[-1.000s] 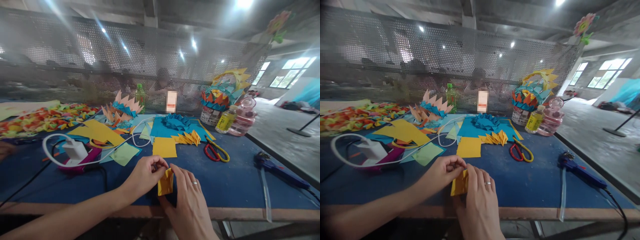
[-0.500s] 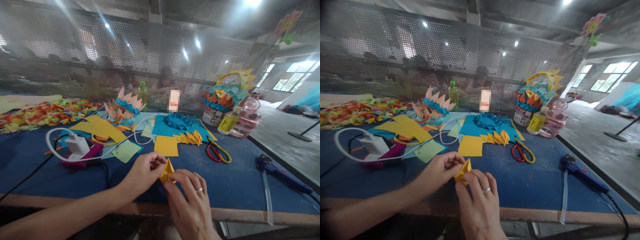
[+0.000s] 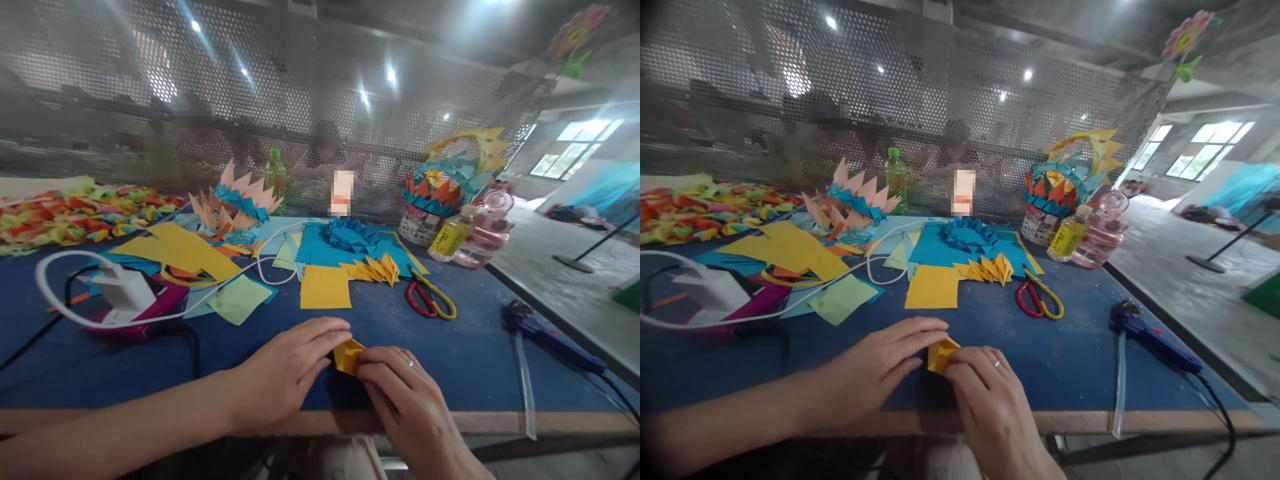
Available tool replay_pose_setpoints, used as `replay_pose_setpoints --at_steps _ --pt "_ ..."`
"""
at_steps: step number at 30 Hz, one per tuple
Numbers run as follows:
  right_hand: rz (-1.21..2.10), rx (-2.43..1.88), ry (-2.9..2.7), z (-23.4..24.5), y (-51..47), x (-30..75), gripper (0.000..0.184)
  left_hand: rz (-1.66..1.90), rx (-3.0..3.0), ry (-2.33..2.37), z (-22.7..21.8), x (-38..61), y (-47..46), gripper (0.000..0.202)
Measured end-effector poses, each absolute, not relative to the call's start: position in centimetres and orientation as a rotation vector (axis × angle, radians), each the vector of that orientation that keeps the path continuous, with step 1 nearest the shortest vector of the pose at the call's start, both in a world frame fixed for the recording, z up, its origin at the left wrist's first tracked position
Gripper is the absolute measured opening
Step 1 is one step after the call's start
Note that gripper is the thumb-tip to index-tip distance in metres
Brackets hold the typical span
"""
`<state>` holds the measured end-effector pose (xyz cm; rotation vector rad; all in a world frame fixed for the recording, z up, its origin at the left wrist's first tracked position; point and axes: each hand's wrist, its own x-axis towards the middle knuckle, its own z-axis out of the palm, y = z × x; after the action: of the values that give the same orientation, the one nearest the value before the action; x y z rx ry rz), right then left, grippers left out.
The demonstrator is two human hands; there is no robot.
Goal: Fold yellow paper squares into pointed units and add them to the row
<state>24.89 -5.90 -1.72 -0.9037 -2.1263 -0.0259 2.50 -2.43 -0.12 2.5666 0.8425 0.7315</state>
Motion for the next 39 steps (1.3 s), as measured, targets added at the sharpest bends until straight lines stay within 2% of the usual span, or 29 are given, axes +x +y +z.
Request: replay_pose_setpoints --at_steps 9,14,17,21,26,29,39 --pt "0.255 -0.87 -2.112 -2.0 -6.0 26.2 0.027 0.624 2.806 0.731 -0.3 3.0 -2.7 0.03" --pt "0.216 -0.925 -2.11 -1.9 -5.9 26.2 0.023 0.56 3.004 0.699 -0.6 2.9 -3.0 0.021" --pt "0.175 -0.995 -2.102 -1.9 -6.0 26.4 0.017 0.582 3.038 0.7 -0.8 3.0 -2.8 0.023" --pt "0.189 -1.039 -2.109 -2.0 -6.1 26.6 0.014 0.575 2.971 0.699 -0.3 3.5 -2.2 0.031" --pt "0.186 -1.085 -2.107 -2.2 -6.2 26.5 0.012 0.562 2.966 0.692 -0.1 4.0 -1.8 0.016" --pt "0.17 -1.05 -2.094 -2.2 -6.1 26.5 0.012 0.648 2.933 0.67 -0.4 4.3 -1.7 0.016" --pt "0.272 -1.174 -2.06 -2.2 -6.2 27.0 0.01 0.831 2.356 0.692 -0.6 4.7 -1.8 0.014"
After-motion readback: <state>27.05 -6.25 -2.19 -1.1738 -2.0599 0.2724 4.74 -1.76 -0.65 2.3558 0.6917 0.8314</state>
